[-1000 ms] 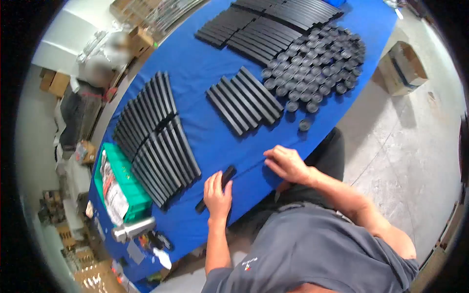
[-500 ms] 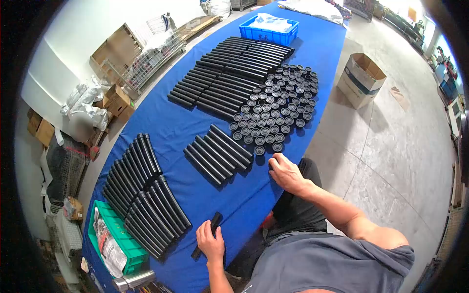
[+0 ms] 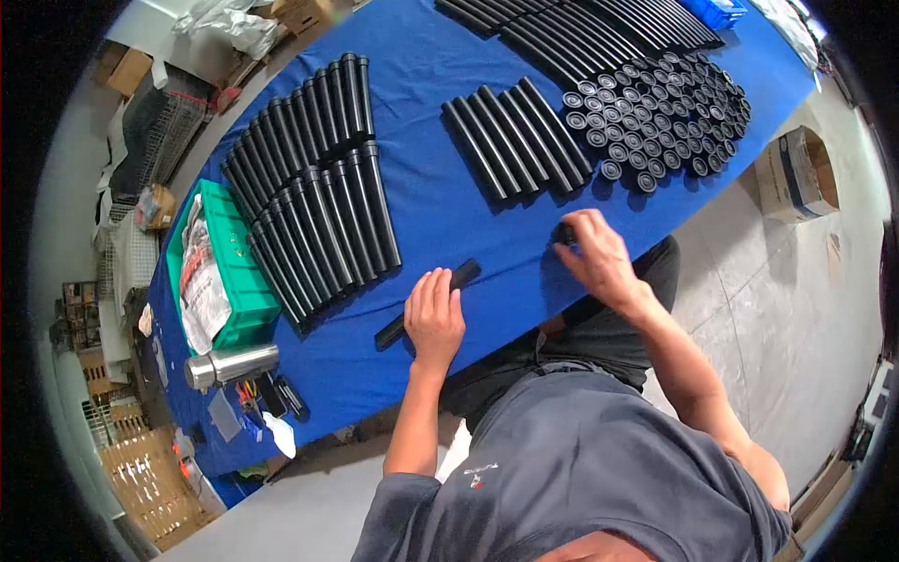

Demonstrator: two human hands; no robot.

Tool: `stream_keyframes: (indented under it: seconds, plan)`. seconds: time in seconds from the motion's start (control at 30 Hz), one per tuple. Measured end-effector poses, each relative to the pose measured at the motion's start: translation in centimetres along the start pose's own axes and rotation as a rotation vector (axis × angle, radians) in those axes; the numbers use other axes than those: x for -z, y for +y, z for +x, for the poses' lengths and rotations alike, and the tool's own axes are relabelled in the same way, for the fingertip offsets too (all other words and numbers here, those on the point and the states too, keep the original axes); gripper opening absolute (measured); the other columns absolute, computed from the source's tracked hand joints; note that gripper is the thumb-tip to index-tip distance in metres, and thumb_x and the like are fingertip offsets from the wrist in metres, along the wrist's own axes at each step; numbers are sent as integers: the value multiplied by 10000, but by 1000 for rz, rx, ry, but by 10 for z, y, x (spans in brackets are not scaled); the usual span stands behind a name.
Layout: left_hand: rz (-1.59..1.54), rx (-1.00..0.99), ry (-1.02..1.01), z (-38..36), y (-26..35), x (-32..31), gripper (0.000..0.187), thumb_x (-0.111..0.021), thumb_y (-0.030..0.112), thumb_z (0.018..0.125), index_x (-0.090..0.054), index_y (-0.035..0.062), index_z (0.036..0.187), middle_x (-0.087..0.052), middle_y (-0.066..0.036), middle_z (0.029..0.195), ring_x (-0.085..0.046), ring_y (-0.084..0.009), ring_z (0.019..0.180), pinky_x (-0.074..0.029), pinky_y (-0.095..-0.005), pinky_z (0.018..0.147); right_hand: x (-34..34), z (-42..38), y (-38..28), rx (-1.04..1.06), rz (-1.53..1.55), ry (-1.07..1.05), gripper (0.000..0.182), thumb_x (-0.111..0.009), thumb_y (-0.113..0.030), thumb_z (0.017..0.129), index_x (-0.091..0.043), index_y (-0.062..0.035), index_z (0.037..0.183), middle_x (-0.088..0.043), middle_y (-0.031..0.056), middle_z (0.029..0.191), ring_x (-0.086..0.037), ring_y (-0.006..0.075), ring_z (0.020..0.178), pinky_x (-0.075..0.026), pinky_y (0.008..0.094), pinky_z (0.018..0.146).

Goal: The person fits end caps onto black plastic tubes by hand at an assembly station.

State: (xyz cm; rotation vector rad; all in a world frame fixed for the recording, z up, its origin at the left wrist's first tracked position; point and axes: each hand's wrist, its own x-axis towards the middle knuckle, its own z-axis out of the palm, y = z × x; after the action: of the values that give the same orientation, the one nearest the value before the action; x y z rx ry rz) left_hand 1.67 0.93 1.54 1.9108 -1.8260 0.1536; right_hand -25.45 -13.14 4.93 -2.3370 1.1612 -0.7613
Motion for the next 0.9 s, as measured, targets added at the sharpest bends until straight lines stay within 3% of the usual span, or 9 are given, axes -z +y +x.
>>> stream_keyframes:
  seconds: [0.27,0.47,0.53,0.63,0.73,0.77,0.9]
  plan:
    - [-16,2,25,-1,-2,0,318,-688,135,914,-671,34,1215,-696,-155,1220,-646,-359,1157,-507,-468,988,-48,45,-15,93,12,-25,435,-734,-92,842,-529,-1,1215,-590,206,1145,-627,417,1050,-546,479,897]
    - [-52,12,64,-1,-1,4,343,-732,107,872,-679,29,1202,-695,-147,1190,-659,-352,1114,-524,-460,951,-41,41,-20,15,64,-37,595,-746,-72,845,-457,12,1357,-542,232,1249,-595,445,1119,-535,491,937]
    - [-58,13,55,1,2,4,349,-736,112,874,-679,31,1209,-690,-138,1172,-657,-344,1085,-527,-450,932,-28,31,-27,49,29,82,627,-764,-92,852,-443,13,1380,-545,228,1249,-608,424,1094,-551,455,899]
    - [-76,38,16,0,3,7,357,-742,114,873,-679,33,1215,-685,-133,1136,-653,-336,1027,-529,-442,902,-13,10,-36,-17,139,4,564,-783,-122,865,-506,19,1336,-623,195,1151,-668,324,965,-565,382,815]
    - [-127,43,15,3,1,10,358,-748,84,862,-683,29,1209,-685,-144,1102,-649,-342,984,-531,-443,882,-22,-13,-37,-269,640,-346,493,-798,-135,869,-575,24,1278,-683,148,1005,-671,211,825,-553,329,744]
    - [-172,42,17,7,6,17,357,-748,69,859,-683,25,1207,-685,-149,1097,-649,-346,983,-532,-441,881,-26,-17,-42,-301,722,-350,467,-816,-159,864,-615,23,1244,-703,110,906,-654,154,765,-550,326,716]
    - [-466,31,-93,21,38,51,362,-724,35,885,-670,-4,1241,-692,-179,1133,-664,-358,1015,-537,-426,897,-32,-18,-49,-206,928,-395,814,-852,-301,836,-463,-40,1503,-632,147,1190,-622,188,935,-539,329,797]
